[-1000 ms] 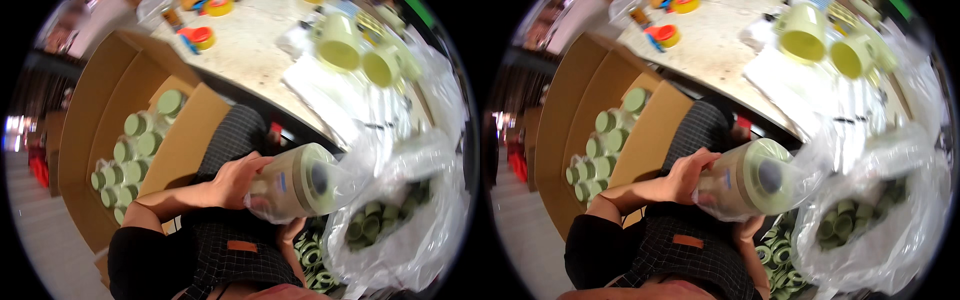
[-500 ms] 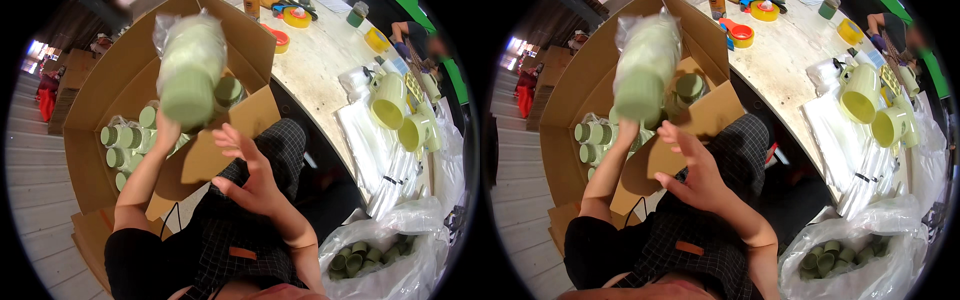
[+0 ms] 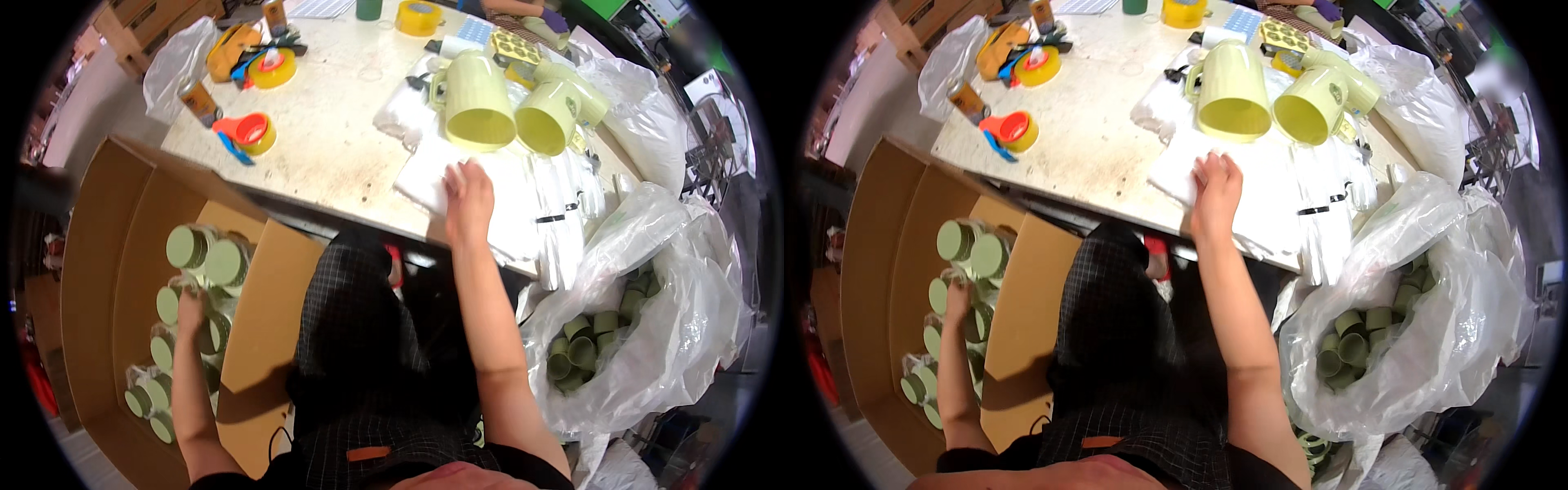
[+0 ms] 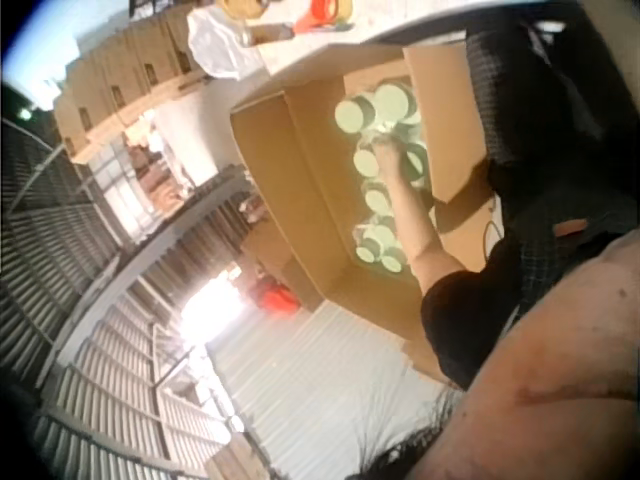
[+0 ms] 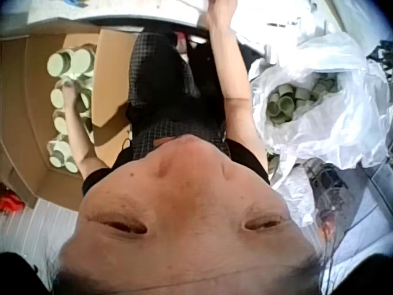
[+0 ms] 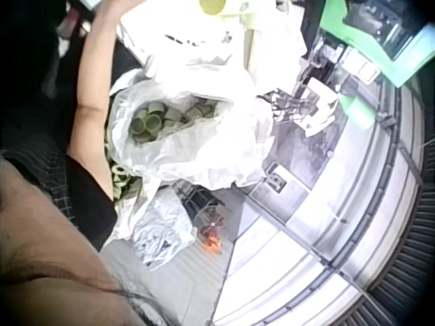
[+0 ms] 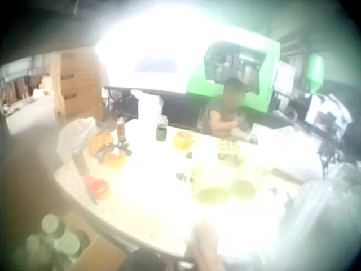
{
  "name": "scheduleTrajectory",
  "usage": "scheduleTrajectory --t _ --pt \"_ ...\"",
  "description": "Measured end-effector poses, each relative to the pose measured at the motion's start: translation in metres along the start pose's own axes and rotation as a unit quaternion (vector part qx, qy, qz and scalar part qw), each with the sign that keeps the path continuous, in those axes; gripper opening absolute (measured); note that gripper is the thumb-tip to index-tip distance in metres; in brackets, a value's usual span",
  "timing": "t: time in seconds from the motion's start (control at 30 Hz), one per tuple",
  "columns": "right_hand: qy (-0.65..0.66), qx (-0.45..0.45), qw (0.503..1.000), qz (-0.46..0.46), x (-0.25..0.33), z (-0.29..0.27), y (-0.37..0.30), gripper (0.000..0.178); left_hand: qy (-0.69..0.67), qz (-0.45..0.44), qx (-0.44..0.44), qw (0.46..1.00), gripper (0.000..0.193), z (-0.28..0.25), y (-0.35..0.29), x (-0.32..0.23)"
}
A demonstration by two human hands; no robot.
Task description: The person assembles plastic components by inserting small circular filters into larger jugs, places them into plastic bags, and packs the bagged items into a cardboard shipping box.
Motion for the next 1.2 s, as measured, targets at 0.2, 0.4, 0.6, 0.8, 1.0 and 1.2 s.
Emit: scheduleTrajectory --t 0.2,0.4,0.6,0.8,1.0,1.2 --pt "0.169 0.089 0.976 -0.103 0.046 -0.003 0.129 0.046 0.019 0.233 -0.127 0.964 0.040 -0.006 -0.132 -0.213" --pt "0.384 0.137 0.913 0.020 0.001 -0.032 -0.015 0.045 -0.347 0.398 0.157 0.835 0.047 0.110 -0.145 -0.375" --pt "-0.202 0.019 0.979 -0.033 0.062 -0.120 -0.182 0.024 -0.367 0.327 0.520 0.699 0.052 0.226 -0.215 -0.424" --pt "-0.730 -0.366 0.576 0.035 0.185 -0.338 -0.309 0.053 -0.323 0.206 0.623 0.682 0.060 0.196 -0.265 -0.359" --pt "-0.722 -0.301 0.526 0.332 0.129 -0.459 -0.299 0.070 -0.427 0.123 0.487 0.752 0.040 0.197 -0.288 -0.323" --pt "-0.642 -0.376 0.667 0.024 0.173 -0.314 -0.322 0.081 -0.503 0.111 0.383 0.767 0.035 0.193 -0.248 -0.329"
Point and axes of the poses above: each hand's wrist, its own y-axis towards the middle knuckle, its own z-axis out of the palm, x = y × z, the point moved 8 cm from there along y, towards the middle knuckle, and after that the axes turned 14 degrees about x, right-handed, at the moved point
